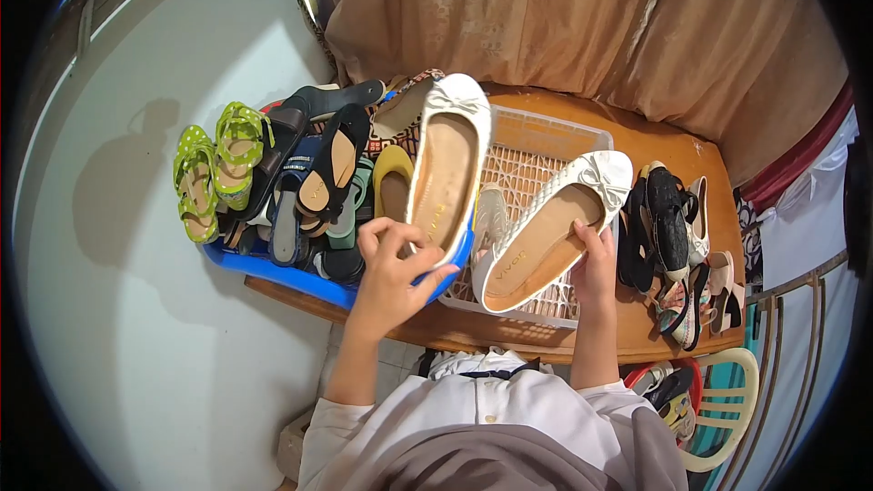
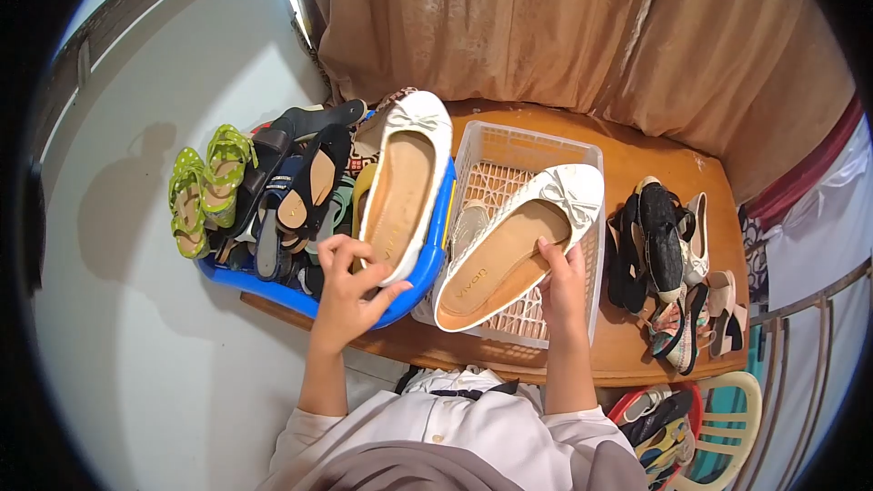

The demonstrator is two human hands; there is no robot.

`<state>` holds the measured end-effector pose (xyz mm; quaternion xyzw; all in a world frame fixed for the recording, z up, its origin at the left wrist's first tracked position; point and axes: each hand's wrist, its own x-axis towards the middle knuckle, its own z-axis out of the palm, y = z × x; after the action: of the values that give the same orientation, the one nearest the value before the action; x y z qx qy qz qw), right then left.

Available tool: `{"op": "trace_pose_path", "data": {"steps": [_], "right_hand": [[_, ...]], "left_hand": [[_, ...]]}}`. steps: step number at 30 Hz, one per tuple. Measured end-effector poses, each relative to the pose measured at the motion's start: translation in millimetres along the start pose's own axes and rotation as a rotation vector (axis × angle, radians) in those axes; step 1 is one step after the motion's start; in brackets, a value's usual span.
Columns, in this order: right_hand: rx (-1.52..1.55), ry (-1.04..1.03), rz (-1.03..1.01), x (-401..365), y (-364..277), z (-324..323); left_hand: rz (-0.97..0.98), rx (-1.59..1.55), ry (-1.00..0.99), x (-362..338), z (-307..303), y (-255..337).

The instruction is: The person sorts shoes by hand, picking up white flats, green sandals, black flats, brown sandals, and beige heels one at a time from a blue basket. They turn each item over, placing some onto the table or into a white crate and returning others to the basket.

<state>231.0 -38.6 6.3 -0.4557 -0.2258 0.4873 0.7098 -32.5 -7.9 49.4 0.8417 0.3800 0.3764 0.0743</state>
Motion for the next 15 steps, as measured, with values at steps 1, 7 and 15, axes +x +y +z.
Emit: {"op": "trace_pose_path", "data": {"steps": [1, 7, 15], "right_hand": [[0.015, 0.004, -0.006, -1, -1, 1], [0.039, 0.019, 0.02, 1, 2, -5], [0.06, 0.024, 0.018, -3, 1, 1]], "left_hand": [[-0.008, -0.025, -0.019, -3, 4, 2], [-0.024, -0.136, -0.162, -23, 34, -11], [-0.282, -0.476, -0.176, -24, 43, -29]]}}
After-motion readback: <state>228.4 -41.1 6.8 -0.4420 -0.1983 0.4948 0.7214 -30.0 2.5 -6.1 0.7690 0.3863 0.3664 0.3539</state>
